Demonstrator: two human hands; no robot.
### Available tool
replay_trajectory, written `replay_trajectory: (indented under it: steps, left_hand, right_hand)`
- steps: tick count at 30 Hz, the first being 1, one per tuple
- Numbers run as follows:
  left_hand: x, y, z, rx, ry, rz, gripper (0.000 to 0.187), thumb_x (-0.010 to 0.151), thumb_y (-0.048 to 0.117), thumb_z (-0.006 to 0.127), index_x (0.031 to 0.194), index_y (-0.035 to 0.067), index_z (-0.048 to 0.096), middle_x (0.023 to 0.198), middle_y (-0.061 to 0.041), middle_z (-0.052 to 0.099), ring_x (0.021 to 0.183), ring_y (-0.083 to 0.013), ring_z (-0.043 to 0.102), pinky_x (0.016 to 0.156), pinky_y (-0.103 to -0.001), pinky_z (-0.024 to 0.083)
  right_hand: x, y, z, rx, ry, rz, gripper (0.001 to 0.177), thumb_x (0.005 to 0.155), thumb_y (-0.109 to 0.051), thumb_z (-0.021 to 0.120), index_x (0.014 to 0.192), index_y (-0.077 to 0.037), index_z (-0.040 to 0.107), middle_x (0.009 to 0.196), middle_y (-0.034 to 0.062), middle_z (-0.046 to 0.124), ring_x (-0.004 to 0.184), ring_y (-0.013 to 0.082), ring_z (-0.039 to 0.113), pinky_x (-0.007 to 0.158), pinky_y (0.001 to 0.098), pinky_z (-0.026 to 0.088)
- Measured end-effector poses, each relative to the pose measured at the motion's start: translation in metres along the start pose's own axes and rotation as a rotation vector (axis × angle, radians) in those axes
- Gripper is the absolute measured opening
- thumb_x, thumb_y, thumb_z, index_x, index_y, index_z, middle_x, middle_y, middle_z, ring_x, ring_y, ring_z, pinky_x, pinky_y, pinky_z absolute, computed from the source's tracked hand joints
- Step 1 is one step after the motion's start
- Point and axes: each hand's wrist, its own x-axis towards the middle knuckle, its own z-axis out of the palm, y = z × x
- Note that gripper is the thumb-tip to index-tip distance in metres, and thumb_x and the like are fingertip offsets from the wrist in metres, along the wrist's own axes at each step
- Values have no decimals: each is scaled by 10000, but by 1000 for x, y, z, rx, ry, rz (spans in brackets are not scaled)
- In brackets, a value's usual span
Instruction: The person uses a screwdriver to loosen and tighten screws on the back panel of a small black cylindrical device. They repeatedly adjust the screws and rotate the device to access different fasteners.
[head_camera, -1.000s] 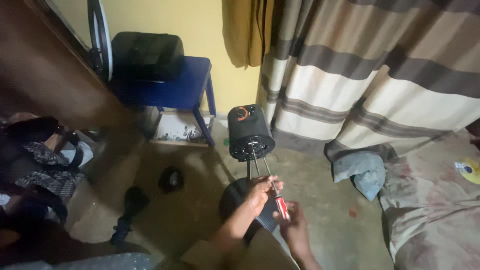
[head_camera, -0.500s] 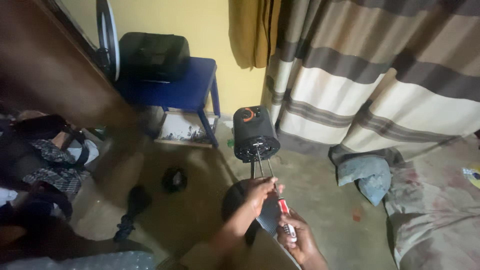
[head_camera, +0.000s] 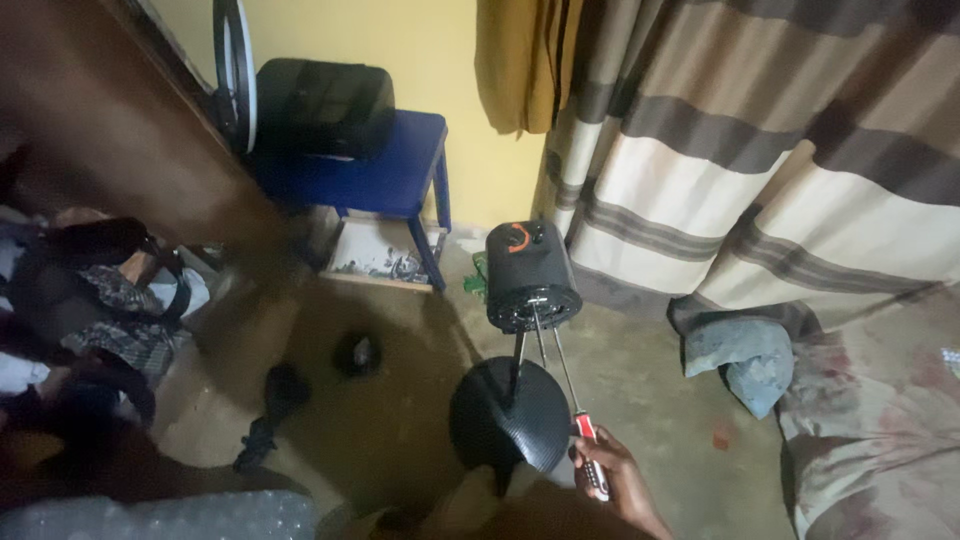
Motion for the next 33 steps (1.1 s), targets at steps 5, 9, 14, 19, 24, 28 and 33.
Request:
replay_trajectory:
  steps: [5,9,14,19,24,28,33]
  left_hand:
    - [2,6,16,-10,-86,-6,223,1051,136,698,1103,-77,659,992,-165,697,838,-151,683,748,-277,585]
    - [-1,3,28,-24,-98,-12,190,1053,121,690,1107,-57,651,1000,-138,694,856,-140,677,760,-270,578]
    - [1,0,22,22,-97,-2,150,1057,102,680,1112,-32,642,1010,-103,690,877,-126,670,776,-260,569]
    - [6,-41,1,269,469,-88,97,1031,42,680,1075,-41,656,976,-87,701,873,-126,670,764,-271,566]
    - [31,-74,-80,677,670,80,41,914,33,706,934,7,681,923,-59,736,852,-117,720,781,-286,614]
    - [21,-80,-96,824,643,105,41,920,29,699,925,-3,675,950,-80,712,890,-116,699,843,-286,607]
    - [20,-65,-77,809,745,16,88,908,107,740,913,24,713,929,-68,738,877,-127,702,807,-272,568]
  right_hand:
    - [-17,-4,8,2,24,-46,331,898,-210,664,1143,-5,580,742,70,601,441,147,502,379,283,375]
    - [-15,1,18,-190,281,-20,350,879,-182,696,1211,-70,684,726,61,574,568,140,520,514,291,417]
    - [-15,3,0,-391,279,19,413,884,-228,700,1273,-104,634,771,80,616,555,184,544,486,323,434]
    - [-3,12,-20,-321,234,-6,518,878,-275,725,1357,-142,579,820,102,641,501,228,549,417,352,422]
    - [12,14,-34,-329,248,96,692,860,-331,756,1490,-260,480,928,78,702,435,283,546,342,405,411]
    - [-19,35,-50,186,-176,-229,809,763,-250,745,1484,-71,426,943,140,691,547,263,669,388,344,505]
    - [-34,31,-50,54,-67,-284,688,792,-77,698,1439,-32,468,836,192,690,778,305,758,710,443,659]
